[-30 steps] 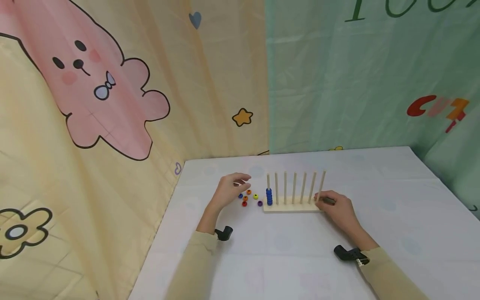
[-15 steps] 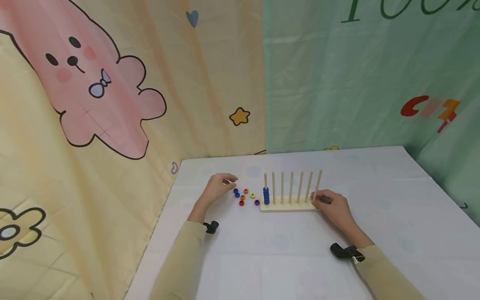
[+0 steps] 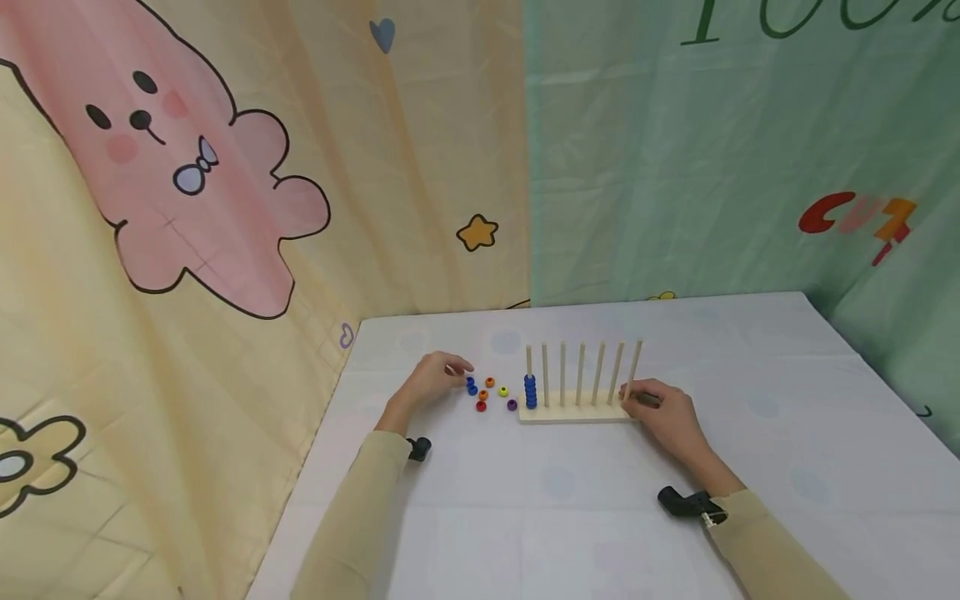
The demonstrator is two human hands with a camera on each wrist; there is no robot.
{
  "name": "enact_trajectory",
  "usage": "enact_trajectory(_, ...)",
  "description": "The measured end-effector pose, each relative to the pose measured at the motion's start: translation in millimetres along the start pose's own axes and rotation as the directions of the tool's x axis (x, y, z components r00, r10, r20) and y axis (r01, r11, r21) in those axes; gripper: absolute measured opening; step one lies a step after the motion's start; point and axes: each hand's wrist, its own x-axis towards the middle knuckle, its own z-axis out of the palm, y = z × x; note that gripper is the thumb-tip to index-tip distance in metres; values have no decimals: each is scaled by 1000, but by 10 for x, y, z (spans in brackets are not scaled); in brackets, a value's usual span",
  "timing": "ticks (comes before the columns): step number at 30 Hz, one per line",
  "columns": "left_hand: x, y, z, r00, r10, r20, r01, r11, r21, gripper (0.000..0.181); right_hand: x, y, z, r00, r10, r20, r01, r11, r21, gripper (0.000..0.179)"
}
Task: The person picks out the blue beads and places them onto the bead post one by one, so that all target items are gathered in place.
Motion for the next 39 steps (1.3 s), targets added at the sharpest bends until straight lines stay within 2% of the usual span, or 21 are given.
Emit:
enact_trajectory(8,59,-67,21,999,44,4,-44,997,67,22,-4,-16,20,1000,-25,-4,25,1000,8,15)
enact_trajectory(16,113,-67,60,999,34,1,-34,995,93,21,15,-12,8,1000,-25,-10,25,1000,-3,14)
enact_trajectory(30,76,-81,78,999,13,-45,-11,999,46,11,5,-1,5,1000,-31,-1,31,999,12,16)
enact_trajectory(39,19,-54,69,996,0,-91,1,1000,4,14,8,-7,-4,1000,-23,5,23,1000,-3,16)
